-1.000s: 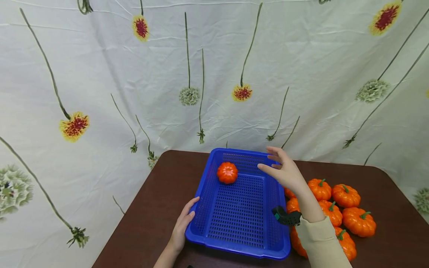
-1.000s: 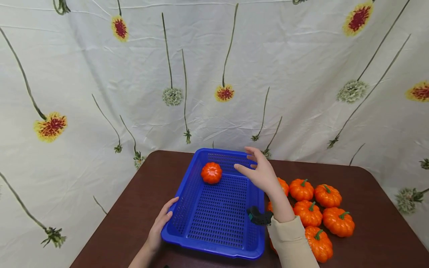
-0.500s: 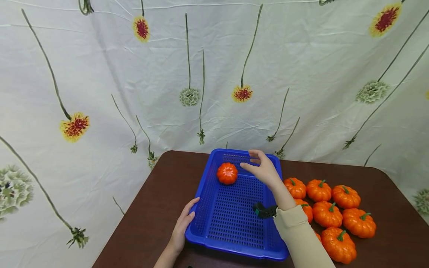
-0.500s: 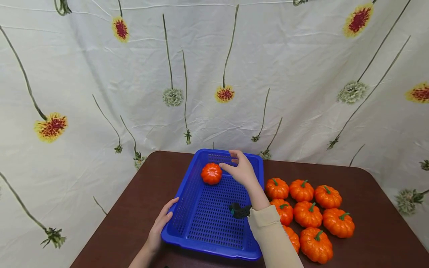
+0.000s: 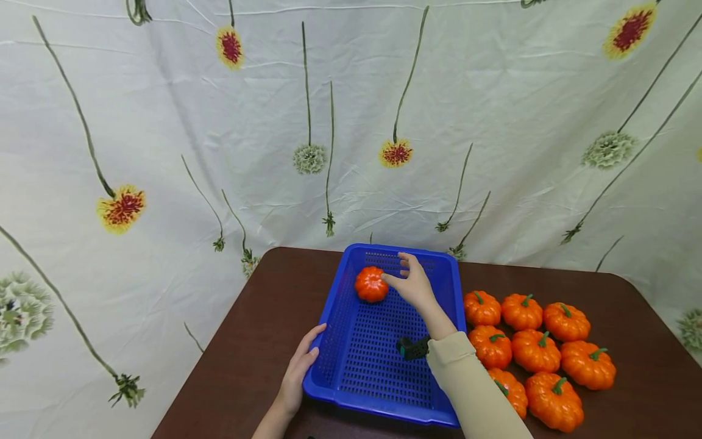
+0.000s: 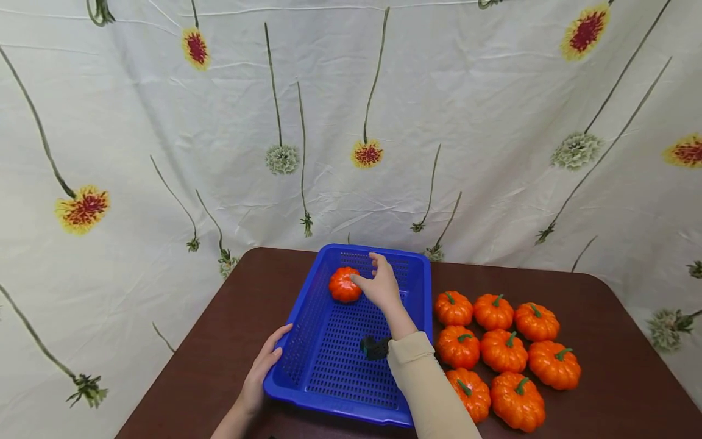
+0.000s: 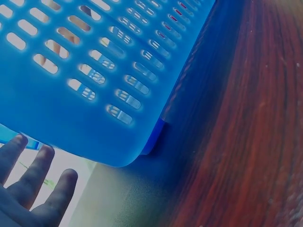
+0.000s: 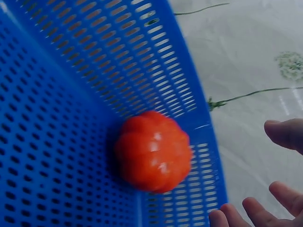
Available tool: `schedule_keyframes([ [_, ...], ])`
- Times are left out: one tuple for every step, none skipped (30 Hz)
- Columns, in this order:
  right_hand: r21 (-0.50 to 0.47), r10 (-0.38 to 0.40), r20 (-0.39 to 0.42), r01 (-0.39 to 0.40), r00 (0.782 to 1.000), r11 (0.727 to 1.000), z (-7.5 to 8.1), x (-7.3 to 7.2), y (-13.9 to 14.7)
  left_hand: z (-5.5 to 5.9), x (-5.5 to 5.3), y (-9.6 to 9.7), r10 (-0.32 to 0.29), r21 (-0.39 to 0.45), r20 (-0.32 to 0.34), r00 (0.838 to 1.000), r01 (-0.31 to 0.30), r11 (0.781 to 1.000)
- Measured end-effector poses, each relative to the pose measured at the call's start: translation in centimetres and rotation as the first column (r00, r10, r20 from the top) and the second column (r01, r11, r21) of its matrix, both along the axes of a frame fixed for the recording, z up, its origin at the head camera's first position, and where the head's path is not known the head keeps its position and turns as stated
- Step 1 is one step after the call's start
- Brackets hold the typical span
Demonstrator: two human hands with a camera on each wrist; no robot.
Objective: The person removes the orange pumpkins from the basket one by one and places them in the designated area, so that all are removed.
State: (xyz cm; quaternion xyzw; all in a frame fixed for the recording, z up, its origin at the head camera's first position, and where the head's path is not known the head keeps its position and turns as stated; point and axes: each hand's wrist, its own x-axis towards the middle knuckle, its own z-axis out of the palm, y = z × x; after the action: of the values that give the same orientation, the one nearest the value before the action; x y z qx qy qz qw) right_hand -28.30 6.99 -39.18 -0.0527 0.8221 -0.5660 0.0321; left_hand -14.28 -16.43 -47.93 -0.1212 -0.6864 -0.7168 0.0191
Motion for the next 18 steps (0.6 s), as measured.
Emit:
schedule_keyframes([
  [0.007,0.003,0.006,-0.003,1.000,1.000,-0.4,0.0,0.0,0.0,0.0,0.0,0.001,0.001,0.001,1.000,-0.001,1.000],
  [0.012,0.005,0.014,-0.005,1.000,1.000,-0.8,-0.1,0.0,-0.1,0.0,0.0,0.000,0.003,0.000,1.000,0.000,1.000],
  [0.017,0.006,0.020,-0.006,1.000,1.000,-1.1,-0.1,0.0,-0.1,-0.1,0.1,-0.003,0.006,-0.001,1.000,0.003,1.000],
  [0.020,0.007,0.026,-0.007,1.000,1.000,-1.4,-0.2,-0.1,-0.1,-0.1,0.0,-0.004,0.006,-0.003,1.000,0.004,1.000],
  [0.023,0.008,0.031,-0.009,0.999,1.000,-1.6,-0.2,-0.1,-0.1,-0.1,0.0,-0.006,0.006,-0.005,1.000,0.006,1.000],
  [0.022,0.006,0.040,-0.007,0.999,1.000,-1.9,-0.3,-0.2,-0.1,-0.1,0.0,-0.009,0.006,-0.009,1.000,0.009,1.000],
  [0.019,0.006,0.047,-0.007,0.999,1.000,-2.1,-0.4,-0.2,-0.2,-0.1,0.0,-0.013,0.007,-0.014,1.000,0.013,1.000],
  [0.016,0.008,0.055,-0.009,0.998,1.000,-2.4,-0.4,-0.3,-0.2,-0.1,-0.1,-0.017,0.007,-0.019,1.000,0.017,1.000],
  [0.011,0.011,0.063,-0.012,0.998,1.000,-2.6,-0.5,-0.4,-0.2,-0.1,-0.1,-0.020,0.007,-0.023,1.000,0.021,1.000],
  [0.006,0.016,0.069,-0.016,0.997,1.000,-2.8,-0.6,-0.4,-0.2,-0.1,-0.1,-0.024,0.007,-0.029,0.999,0.024,1.000],
  [0.001,0.022,0.076,-0.022,0.997,1.000,-3.1,-0.7,-0.5,-0.2,-0.2,-0.1,-0.026,0.007,-0.033,0.999,0.026,1.000],
  [-0.006,0.026,0.083,-0.026,0.996,1.000,-3.3,-0.8,-0.6,-0.3,-0.2,-0.1,-0.029,0.008,-0.037,0.999,0.029,1.000],
  [-0.008,0.032,0.085,-0.031,0.996,0.999,-3.5,-0.8,-0.7,-0.3,-0.2,-0.1,-0.028,0.007,-0.040,0.999,0.029,1.000],
  [-0.009,0.035,0.090,-0.034,0.995,0.999,-3.7,-0.9,-0.7,-0.3,-0.2,-0.1,-0.029,0.006,-0.042,0.999,0.029,1.000],
  [-0.007,0.037,0.089,-0.037,0.995,0.999,-3.9,-0.9,-0.8,-0.3,-0.2,-0.1,-0.030,0.004,-0.044,0.999,0.030,1.000],
  [-0.007,0.039,0.091,-0.039,0.995,0.999,-4.1,-1.0,-0.9,-0.3,-0.2,-0.1,-0.029,0.004,-0.045,0.999,0.029,1.000],
  [-0.008,0.041,0.091,-0.041,0.995,0.999,-4.2,-0.9,-0.9,-0.4,-0.3,-0.1,-0.028,0.004,-0.045,0.999,0.028,1.000],
  [-0.008,0.043,0.091,-0.043,0.995,0.999,-4.3,-0.9,-1.0,-0.4,-0.3,-0.1,-0.027,0.004,-0.044,0.999,0.027,1.000],
])
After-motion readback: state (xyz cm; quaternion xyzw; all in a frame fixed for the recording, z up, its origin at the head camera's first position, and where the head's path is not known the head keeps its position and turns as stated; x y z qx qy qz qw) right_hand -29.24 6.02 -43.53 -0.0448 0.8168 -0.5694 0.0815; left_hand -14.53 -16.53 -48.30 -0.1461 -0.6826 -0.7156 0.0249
